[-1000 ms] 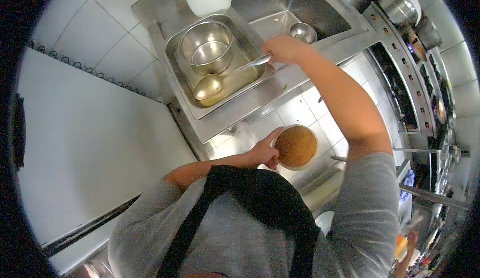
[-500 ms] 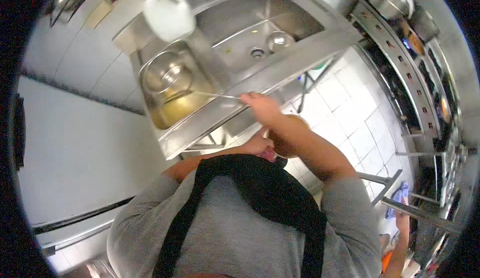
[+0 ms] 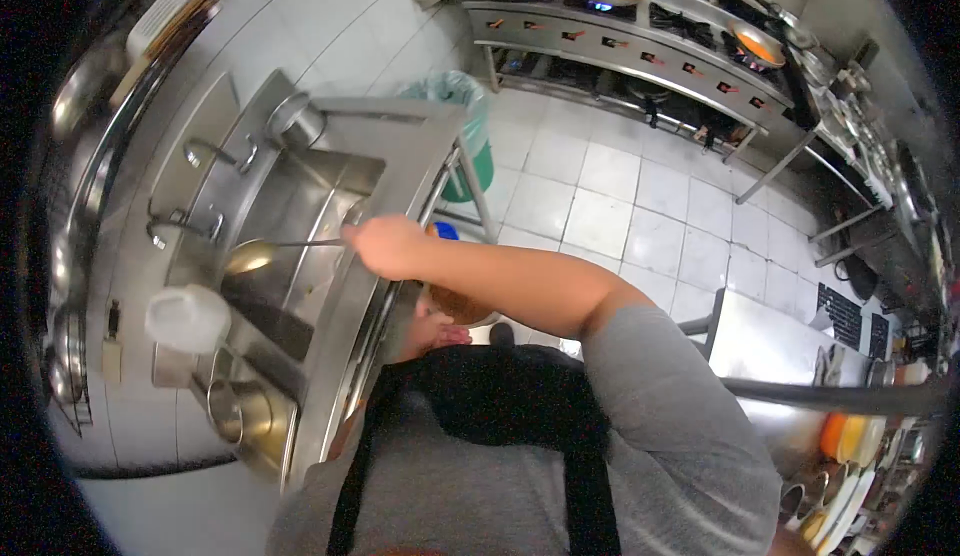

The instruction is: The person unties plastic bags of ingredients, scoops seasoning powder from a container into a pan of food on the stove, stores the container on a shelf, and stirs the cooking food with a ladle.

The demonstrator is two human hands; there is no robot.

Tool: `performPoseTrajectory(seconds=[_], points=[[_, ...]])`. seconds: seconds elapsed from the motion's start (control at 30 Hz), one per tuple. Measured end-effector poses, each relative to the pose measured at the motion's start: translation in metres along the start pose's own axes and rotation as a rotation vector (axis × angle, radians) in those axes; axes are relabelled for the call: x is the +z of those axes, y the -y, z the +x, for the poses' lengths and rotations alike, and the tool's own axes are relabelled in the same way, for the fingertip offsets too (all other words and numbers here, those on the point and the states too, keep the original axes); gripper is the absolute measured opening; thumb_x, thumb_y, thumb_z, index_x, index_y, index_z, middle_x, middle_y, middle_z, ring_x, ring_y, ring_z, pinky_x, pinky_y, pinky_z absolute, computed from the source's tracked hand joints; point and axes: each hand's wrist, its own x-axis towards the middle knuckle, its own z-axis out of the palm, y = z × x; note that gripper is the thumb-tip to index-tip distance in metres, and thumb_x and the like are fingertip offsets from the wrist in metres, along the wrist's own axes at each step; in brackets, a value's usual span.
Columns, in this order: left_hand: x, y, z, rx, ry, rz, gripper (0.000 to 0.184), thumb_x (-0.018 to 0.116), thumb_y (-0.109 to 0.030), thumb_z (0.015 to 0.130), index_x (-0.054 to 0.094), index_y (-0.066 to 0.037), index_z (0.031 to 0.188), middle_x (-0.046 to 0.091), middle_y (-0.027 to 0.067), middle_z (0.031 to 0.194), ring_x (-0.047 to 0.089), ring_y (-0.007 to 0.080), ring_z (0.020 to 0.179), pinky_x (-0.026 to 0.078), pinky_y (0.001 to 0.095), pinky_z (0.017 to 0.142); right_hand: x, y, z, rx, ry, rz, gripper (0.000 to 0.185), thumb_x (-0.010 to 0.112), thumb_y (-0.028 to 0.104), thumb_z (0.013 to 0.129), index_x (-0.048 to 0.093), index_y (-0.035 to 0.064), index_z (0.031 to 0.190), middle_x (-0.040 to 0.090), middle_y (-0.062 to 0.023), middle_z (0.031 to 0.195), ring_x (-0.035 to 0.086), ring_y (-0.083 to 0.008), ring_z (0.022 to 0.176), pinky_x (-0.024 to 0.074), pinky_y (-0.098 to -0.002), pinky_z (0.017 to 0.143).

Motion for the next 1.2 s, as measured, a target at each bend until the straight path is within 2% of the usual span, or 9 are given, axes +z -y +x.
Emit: performPoseTrajectory(seconds=[0.17, 0.23, 0.27, 0.33, 0.4, 0.43, 0.53, 0.9, 1.2], points=[[0.06, -0.086, 0.052, 0.209, 0.119, 0.108, 0.085, 0.043, 0.004, 0.077, 0.001, -0.031, 0.142, 0.057, 0.0269, 0.09, 0.065, 0.0302, 0.062, 0.056, 0.0386, 0.053, -0.038, -0.151, -0.032, -0.056, -0.538, 0.321, 0.037, 0.048, 0.02, 0.087, 0.045, 0.0136, 0.123, 0.061, -0.0175, 0.082, 0.06, -0.035, 0.071, 0.0468, -0.0433, 0.062], [0.085, -0.119, 0.079, 0.277, 0.145, 0.137, 0.083, 0.042, 0.005, 0.077, 0.004, -0.029, 0.143, 0.057, 0.0252, 0.092, 0.064, 0.0281, 0.062, 0.057, 0.0381, 0.054, -0.093, -0.202, -0.066, 0.283, -0.371, 0.379, 0.039, 0.045, 0.004, 0.084, 0.046, 0.0117, 0.122, 0.061, -0.0137, 0.091, 0.06, -0.0254, 0.071, 0.0484, -0.0326, 0.066], [0.1, -0.138, 0.095, 0.294, 0.166, 0.146, 0.081, 0.041, 0.005, 0.077, 0.006, -0.028, 0.143, 0.056, 0.024, 0.094, 0.064, 0.027, 0.061, 0.057, 0.0379, 0.054, -0.096, -0.247, -0.08, 0.12, -0.6, 0.46, 0.04, 0.042, -0.003, 0.081, 0.049, 0.0072, 0.119, 0.061, -0.0138, 0.092, 0.059, -0.0227, 0.078, 0.0487, -0.0311, 0.071], [0.134, -0.183, 0.127, 0.266, 0.2, 0.09, 0.081, 0.041, 0.004, 0.079, 0.006, -0.029, 0.143, 0.056, 0.0233, 0.094, 0.063, 0.0266, 0.059, 0.057, 0.0387, 0.055, -0.136, -0.267, -0.119, 0.306, -0.78, 0.125, 0.033, 0.047, -0.004, 0.082, 0.055, 0.0028, 0.113, 0.062, -0.0156, 0.094, 0.06, -0.025, 0.081, 0.0482, -0.0322, 0.075], [0.17, -0.224, 0.164, 0.248, 0.191, 0.164, 0.081, 0.043, 0.001, 0.079, 0.003, -0.031, 0.142, 0.058, 0.0242, 0.09, 0.065, 0.0319, 0.066, 0.057, 0.0401, 0.058, -0.163, -0.283, -0.145, 0.443, -0.774, -0.061, 0.037, 0.051, 0.002, 0.082, 0.057, 0.0164, 0.115, 0.061, -0.0145, 0.089, 0.06, -0.0338, 0.079, 0.0478, -0.0399, 0.067], [0.191, -0.242, 0.182, 0.232, 0.171, 0.21, 0.081, 0.044, -0.002, 0.08, 0.002, -0.031, 0.142, 0.06, 0.0216, 0.078, 0.065, 0.0315, 0.065, 0.056, 0.0389, 0.057, -0.167, -0.295, -0.156, 0.541, -0.732, -0.15, 0.039, 0.051, 0.002, 0.082, 0.057, 0.0188, 0.116, 0.061, -0.0131, 0.085, 0.06, -0.0333, 0.075, 0.0478, -0.0405, 0.064], [0.244, -0.286, 0.229, 0.229, 0.156, 0.229, 0.081, 0.044, -0.001, 0.08, 0.002, -0.031, 0.142, 0.06, 0.0217, 0.08, 0.065, 0.0314, 0.065, 0.055, 0.0386, 0.056, -0.167, -0.344, -0.172, 0.66, -0.717, -0.268, 0.044, 0.051, 0.001, 0.08, 0.058, 0.0231, 0.118, 0.058, -0.0102, 0.077, 0.059, -0.031, 0.065, 0.0477, -0.0406, 0.057], [0.418, -0.379, 0.386, 0.075, 0.131, 0.241, 0.077, 0.046, -0.003, 0.077, 0.01, -0.028, 0.14, 0.06, 0.0216, 0.076, 0.065, 0.0299, 0.061, 0.056, 0.0407, 0.059, -0.263, -0.57, -0.154, 0.592, -0.595, -0.375, 0.052, 0.051, 0.001, 0.075, 0.056, 0.0244, 0.121, 0.055, -0.0052, 0.077, 0.059, -0.0235, 0.061, 0.0488, -0.0354, 0.053], [0.503, -0.461, 0.486, 0.072, 0.09, 0.281, 0.075, 0.05, -0.009, 0.073, 0.016, -0.028, 0.137, 0.061, 0.0191, 0.078, 0.064, 0.0293, 0.062, 0.055, 0.0396, 0.058, -0.381, -0.723, -0.127, 0.534, -0.353, -0.401, 0.05, 0.051, 0.004, 0.077, 0.055, 0.0244, 0.122, 0.057, -0.0075, 0.078, 0.06, -0.0278, 0.062, 0.0497, -0.0387, 0.054]])
